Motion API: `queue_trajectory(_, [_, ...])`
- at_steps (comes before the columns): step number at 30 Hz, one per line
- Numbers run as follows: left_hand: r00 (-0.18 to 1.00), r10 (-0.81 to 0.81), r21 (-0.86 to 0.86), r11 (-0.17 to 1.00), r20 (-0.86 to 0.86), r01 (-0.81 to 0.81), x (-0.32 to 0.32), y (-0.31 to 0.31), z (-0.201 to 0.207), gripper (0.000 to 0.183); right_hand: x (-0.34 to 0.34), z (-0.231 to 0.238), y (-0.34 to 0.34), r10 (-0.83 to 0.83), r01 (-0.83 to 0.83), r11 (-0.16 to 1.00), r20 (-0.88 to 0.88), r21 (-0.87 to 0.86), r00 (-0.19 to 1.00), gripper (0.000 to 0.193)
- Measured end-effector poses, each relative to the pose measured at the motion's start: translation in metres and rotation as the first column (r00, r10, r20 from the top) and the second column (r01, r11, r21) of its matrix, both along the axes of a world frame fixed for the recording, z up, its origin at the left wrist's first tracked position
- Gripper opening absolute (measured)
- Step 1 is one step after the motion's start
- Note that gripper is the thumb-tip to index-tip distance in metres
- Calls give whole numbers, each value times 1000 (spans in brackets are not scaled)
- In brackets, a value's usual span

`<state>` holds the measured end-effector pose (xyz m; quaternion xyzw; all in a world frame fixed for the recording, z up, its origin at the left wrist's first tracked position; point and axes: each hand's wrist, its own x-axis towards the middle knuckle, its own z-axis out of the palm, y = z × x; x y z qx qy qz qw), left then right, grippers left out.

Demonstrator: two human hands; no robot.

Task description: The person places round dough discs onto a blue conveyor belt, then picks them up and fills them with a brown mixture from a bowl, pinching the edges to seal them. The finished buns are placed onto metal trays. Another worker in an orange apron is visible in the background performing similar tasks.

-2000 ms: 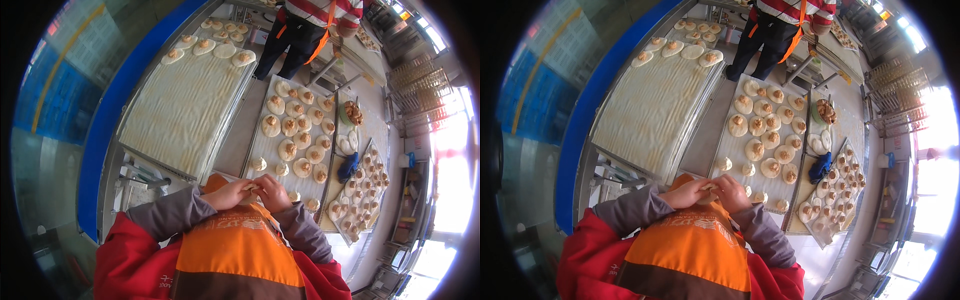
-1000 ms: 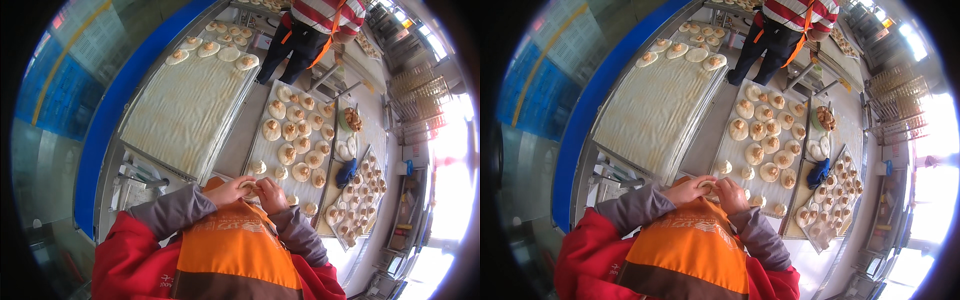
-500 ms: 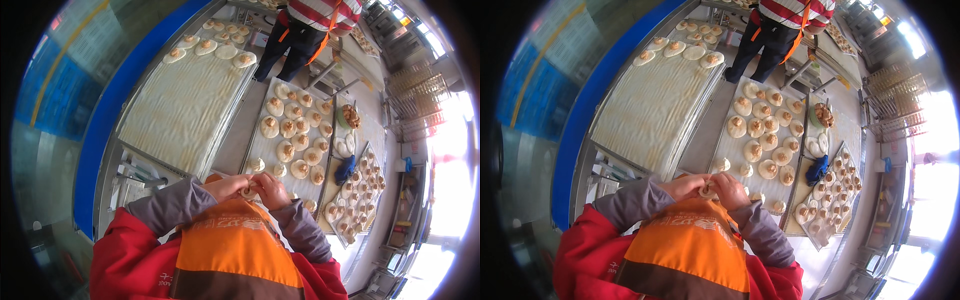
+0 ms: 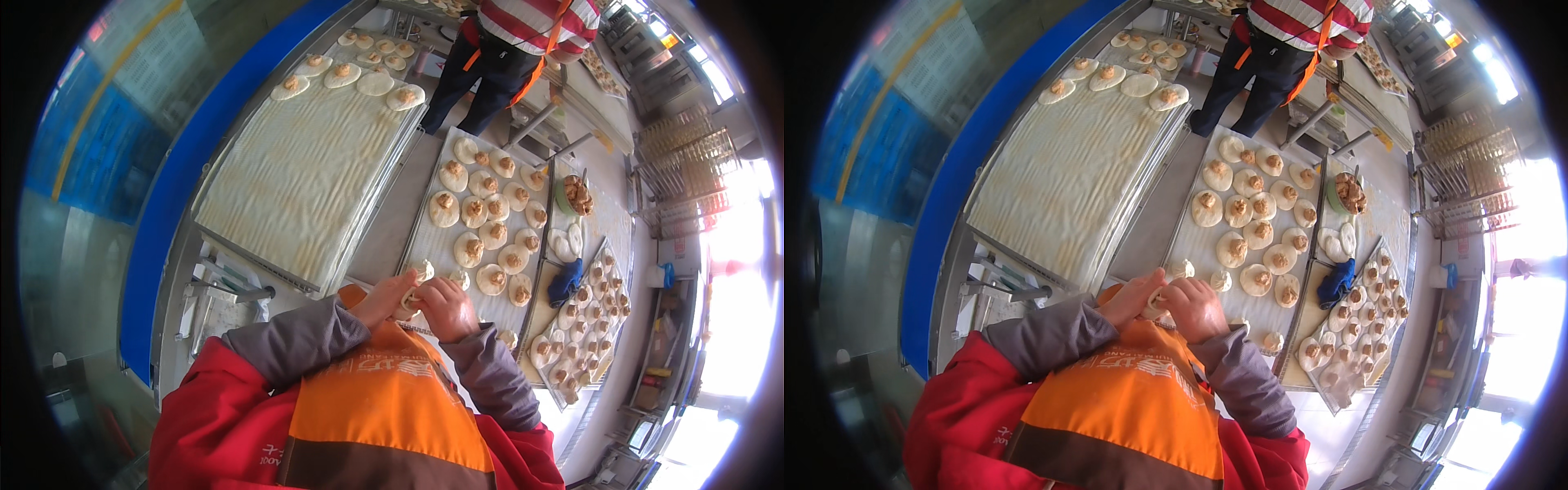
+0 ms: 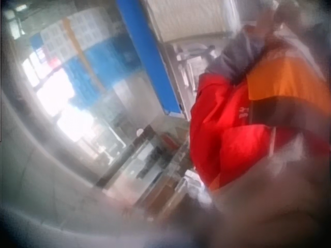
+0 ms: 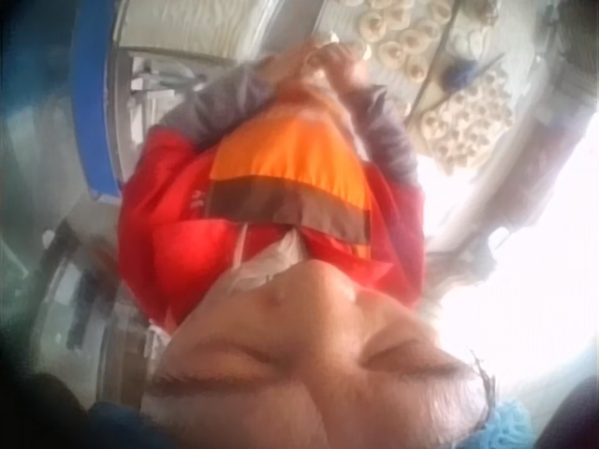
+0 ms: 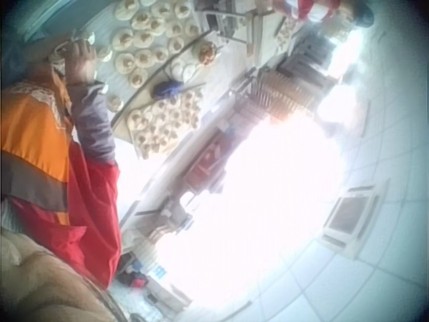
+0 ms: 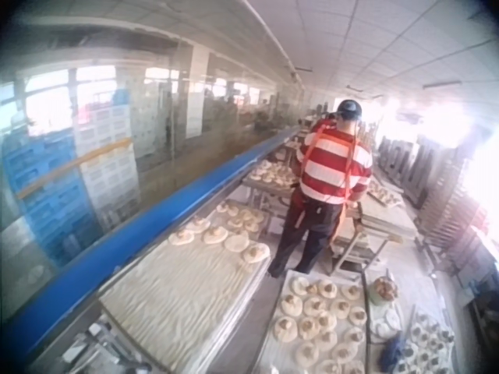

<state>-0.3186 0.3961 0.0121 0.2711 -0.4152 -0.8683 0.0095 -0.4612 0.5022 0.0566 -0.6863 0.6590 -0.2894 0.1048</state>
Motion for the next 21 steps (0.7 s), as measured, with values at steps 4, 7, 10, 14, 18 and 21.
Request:
queue_trajectory(4, [995, -92, -38, 995, 27, 93, 3, -7, 4, 56, 2, -2, -1, -115, 108, 993, 285, 38, 952, 17])
queue_trajectory(7, [990, -138, -72, 988, -40, 135, 5, -12, 4, 63, 1, -3, 1, -62, 66, 998, 192, -14, 979, 15])
queue_trajectory(10, [973, -216, -90, 974, -84, 208, 5, -17, 5, 67, -2, -3, 2, -105, 101, 995, 316, 29, 943, 16])
queue_trajectory(14, [979, -165, -5, 986, -117, 166, 10, -14, 12, 70, -3, -3, 2, 13, -6, 999, 162, -43, 987, 18])
queue_trajectory(18, [993, -122, -92, 988, -8, 120, 10, -12, 10, 71, 4, -6, 3, -80, 83, 996, 419, 10, 905, 20])
queue_trajectory(21, [977, -207, 113, 973, 51, 200, 10, -19, 1, 71, 6, -6, 2, -56, 36, 997, 352, 64, 934, 21])
